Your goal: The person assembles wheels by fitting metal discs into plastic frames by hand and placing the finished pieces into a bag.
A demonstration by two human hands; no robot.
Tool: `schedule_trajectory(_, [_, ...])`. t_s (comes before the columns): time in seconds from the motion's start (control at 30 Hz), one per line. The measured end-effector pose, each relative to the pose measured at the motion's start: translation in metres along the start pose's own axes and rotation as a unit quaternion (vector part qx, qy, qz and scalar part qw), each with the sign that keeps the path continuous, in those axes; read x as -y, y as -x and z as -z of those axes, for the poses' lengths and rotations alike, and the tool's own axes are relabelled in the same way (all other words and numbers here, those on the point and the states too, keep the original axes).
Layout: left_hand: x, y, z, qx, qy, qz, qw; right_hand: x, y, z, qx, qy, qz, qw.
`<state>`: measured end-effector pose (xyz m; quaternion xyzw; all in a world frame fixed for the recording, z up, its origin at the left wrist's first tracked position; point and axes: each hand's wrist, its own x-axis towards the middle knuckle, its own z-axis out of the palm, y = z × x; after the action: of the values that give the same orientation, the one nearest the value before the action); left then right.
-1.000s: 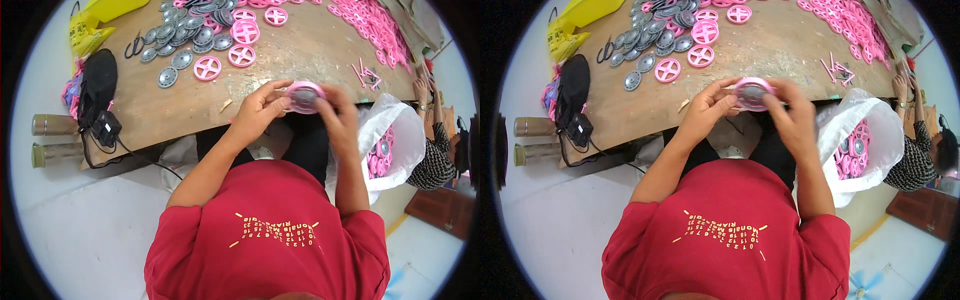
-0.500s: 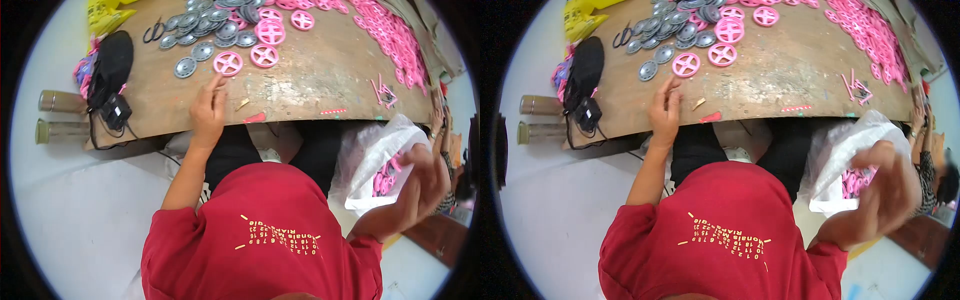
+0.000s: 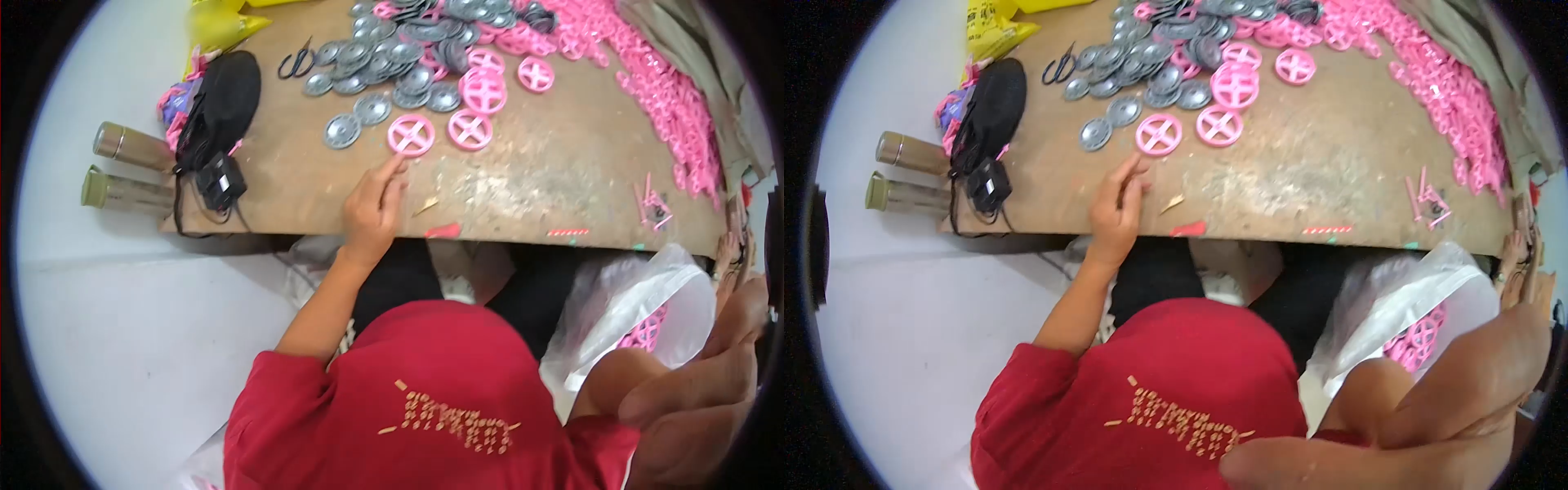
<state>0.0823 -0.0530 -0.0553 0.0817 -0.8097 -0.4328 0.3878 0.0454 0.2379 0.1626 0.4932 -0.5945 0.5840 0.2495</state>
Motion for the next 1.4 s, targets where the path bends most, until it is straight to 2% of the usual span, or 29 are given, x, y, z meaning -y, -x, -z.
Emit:
schedule_trajectory(0.13, [-0.007,0.001,0.003,0.004,0.023,0.031,0.999,0.003,-0.004,0.008,-0.002,0.004,-0.005,1.0])
schedule_trajectory(0.23, [-0.011,-0.002,0.004,0.005,0.034,0.017,0.999,0.001,-0.006,0.008,-0.004,-0.004,0.001,1.0])
schedule_trajectory(0.37, [-0.003,-0.002,0.008,0.009,-0.007,0.014,1.0,0.002,-0.006,0.009,-0.014,-0.01,0.006,1.0])
schedule_trajectory(0.47, [-0.006,0.001,0.007,0.012,0.015,0.012,1.0,-0.002,-0.01,0.008,-0.013,-0.01,0.003,1.0])
schedule_trajectory(0.57, [-0.019,-0.007,0.012,0.016,0.119,0.025,0.992,-0.003,-0.007,0.011,-0.017,-0.003,0.002,1.0])
schedule_trajectory(0.63, [-0.073,-0.038,0.041,0.035,0.223,0.003,0.974,-0.003,-0.006,0.01,-0.017,0.005,0.003,1.0])
schedule_trajectory(0.67, [-0.104,-0.059,0.063,0.046,0.251,-0.066,0.965,-0.003,-0.005,0.009,-0.018,0.009,0.003,1.0])
schedule_trajectory(0.77, [-0.15,-0.08,0.112,0.099,0.192,-0.206,0.955,-0.005,-0.004,0.011,-0.028,0.017,0.006,0.999])
schedule_trajectory(0.83, [-0.164,-0.084,0.119,0.093,0.202,-0.258,0.94,-0.004,-0.002,0.014,-0.04,0.027,0.014,0.999])
schedule_trajectory(0.97, [-0.18,-0.082,0.118,0.054,0.247,-0.302,0.919,0.002,-0.004,0.025,-0.047,0.053,0.027,0.997])
schedule_trajectory(1.17, [-0.19,-0.083,0.12,-0.002,0.287,-0.311,0.906,0.015,-0.02,0.051,-0.064,0.094,0.04,0.993])
schedule_trajectory(1.4, [-0.179,-0.083,0.123,0.007,0.292,-0.322,0.9,0.021,-0.03,0.059,-0.102,0.107,0.081,0.986])
